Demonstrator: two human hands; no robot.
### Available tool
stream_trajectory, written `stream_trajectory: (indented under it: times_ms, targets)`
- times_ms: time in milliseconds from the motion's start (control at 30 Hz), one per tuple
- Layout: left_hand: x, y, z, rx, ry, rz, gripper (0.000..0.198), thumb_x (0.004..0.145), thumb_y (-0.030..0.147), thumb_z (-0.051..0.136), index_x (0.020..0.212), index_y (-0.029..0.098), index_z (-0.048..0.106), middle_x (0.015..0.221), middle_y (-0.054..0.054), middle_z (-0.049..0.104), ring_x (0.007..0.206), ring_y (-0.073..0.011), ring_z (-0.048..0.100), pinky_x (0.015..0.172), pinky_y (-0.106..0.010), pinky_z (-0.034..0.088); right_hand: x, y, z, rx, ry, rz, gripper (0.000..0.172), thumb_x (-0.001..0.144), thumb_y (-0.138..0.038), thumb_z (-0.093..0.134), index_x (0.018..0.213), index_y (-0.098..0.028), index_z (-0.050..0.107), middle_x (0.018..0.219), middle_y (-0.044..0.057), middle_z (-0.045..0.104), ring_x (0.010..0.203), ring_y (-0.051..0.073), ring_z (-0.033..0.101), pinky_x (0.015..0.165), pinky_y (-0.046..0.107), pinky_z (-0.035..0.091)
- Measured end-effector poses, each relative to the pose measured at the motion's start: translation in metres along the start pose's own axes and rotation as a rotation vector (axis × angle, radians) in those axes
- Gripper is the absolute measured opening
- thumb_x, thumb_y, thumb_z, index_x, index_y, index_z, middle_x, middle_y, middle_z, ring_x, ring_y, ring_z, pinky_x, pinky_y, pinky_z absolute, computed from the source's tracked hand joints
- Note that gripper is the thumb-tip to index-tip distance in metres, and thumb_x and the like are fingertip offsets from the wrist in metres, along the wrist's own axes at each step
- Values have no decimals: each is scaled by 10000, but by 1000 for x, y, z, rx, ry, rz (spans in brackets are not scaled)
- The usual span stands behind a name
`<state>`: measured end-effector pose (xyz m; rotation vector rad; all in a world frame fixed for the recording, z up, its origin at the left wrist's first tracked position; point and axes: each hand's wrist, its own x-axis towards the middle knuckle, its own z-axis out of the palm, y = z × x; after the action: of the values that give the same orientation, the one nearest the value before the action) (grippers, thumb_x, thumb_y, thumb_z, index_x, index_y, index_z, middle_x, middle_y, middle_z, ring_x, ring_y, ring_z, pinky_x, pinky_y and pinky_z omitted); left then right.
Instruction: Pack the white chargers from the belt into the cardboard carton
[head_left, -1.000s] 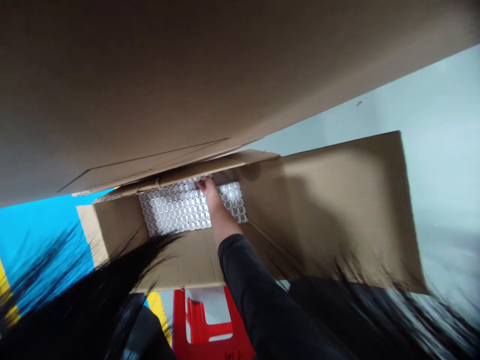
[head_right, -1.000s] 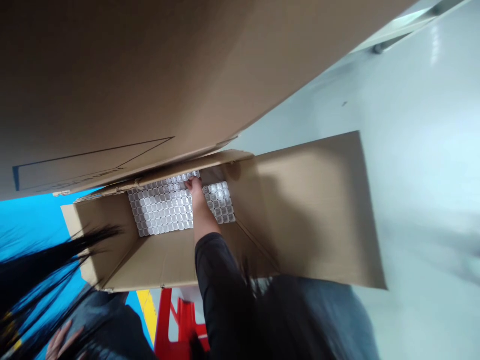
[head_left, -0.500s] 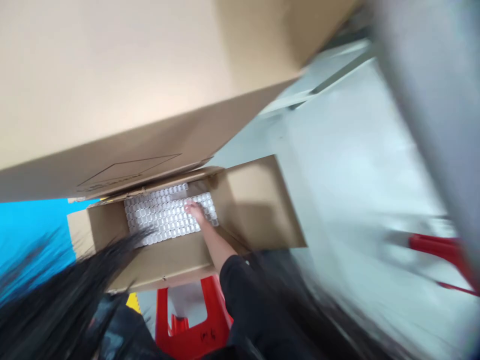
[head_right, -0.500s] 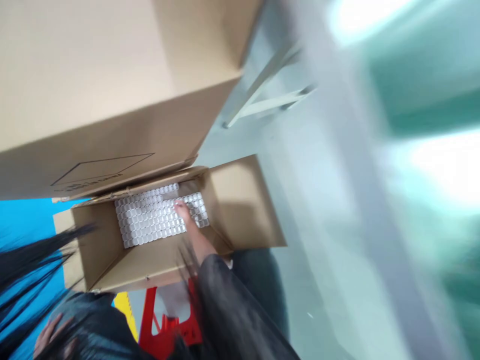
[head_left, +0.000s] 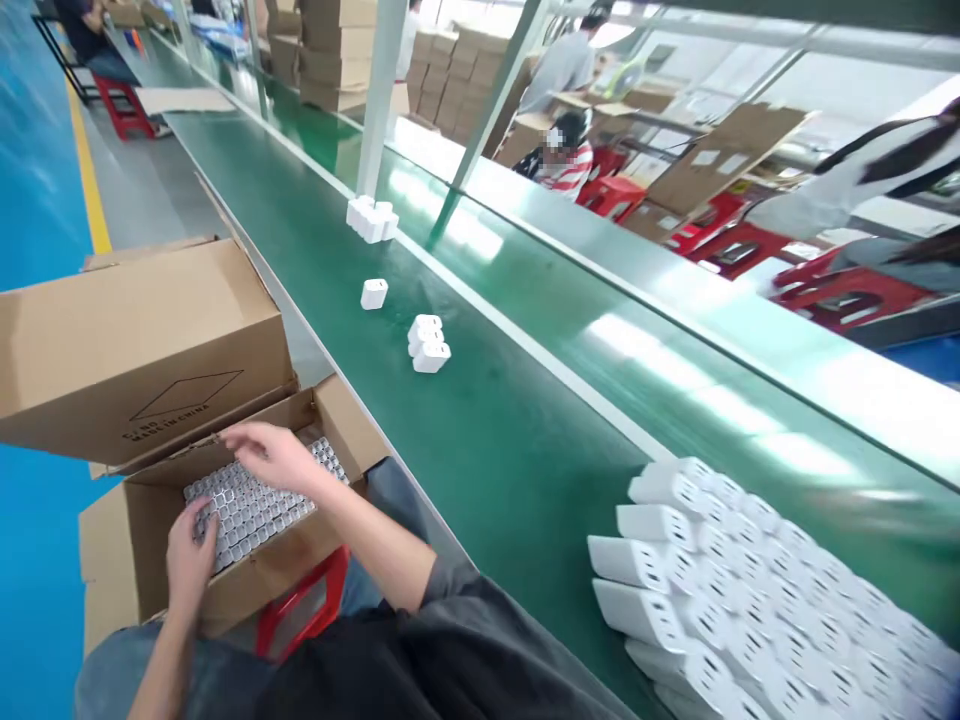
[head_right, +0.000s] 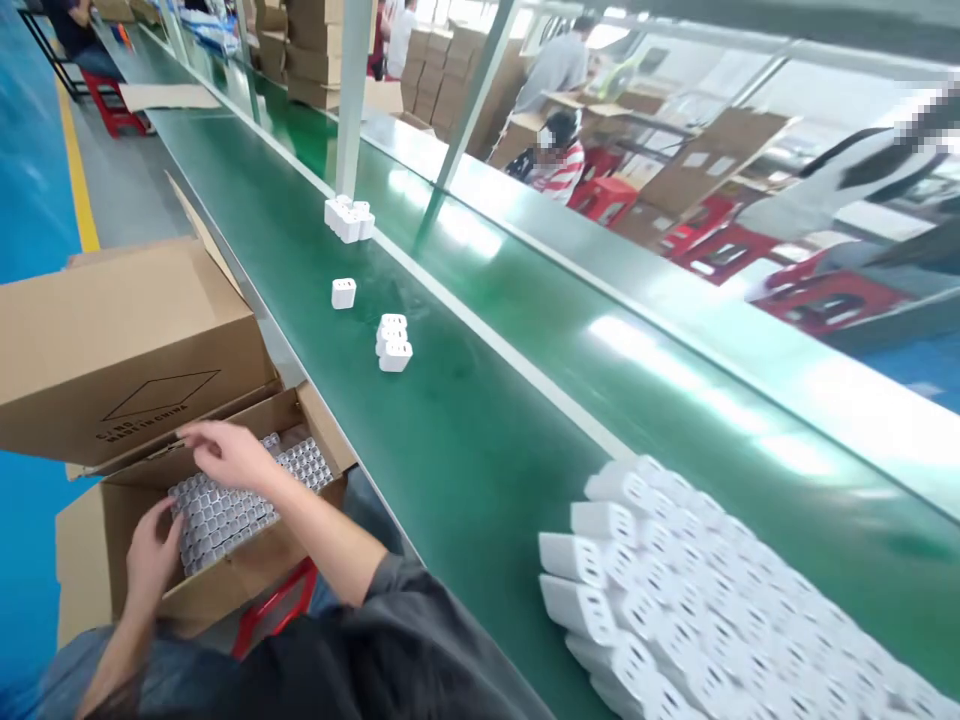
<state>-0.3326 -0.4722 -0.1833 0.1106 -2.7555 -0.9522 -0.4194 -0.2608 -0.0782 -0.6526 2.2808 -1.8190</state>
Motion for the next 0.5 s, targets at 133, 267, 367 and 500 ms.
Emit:
stream_trajectory:
  times_ms: [133,267,367,500]
  targets:
    - [71,111,28,-263,62,260,301,871,355,521,1139,239,592,1205,-86,631,1164,-261,589,1023,-436,481,15,-88,-96,-446,228,-184,415,918,-166,471,1318,-233,564,1240,55,627,1149,184,572,1047,349,435]
    - [154,227,51,-384,81,421,409,827,304,567,1225,215,553,1272,-114,584,1179,-247,571,979,-404,507,-19,-80,-191,-806,472,-55,538,901,-392,579,1402,-216,496,1431,126,460,1374,300,362,1153,504,294]
    - [208,291,71,-313,0,503,590,780,265,607,1351,197,475,1409,-135,503,1329,-278,459,1113,-455,389,-55,-37,-238,-775,572,111,894,791,-555,681,1533,-245,291,1572,140,245,1467,336,191,1171,556,224]
    - [261,346,101,-142,-216,501,851,696,155,629,1487,116,317,1550,-164,348,1456,-291,286,1220,-446,192,-80,8,-264,-613,469,188,1171,722,-556,745,1585,-266,10,1628,131,85,1513,297,52,1193,553,160]
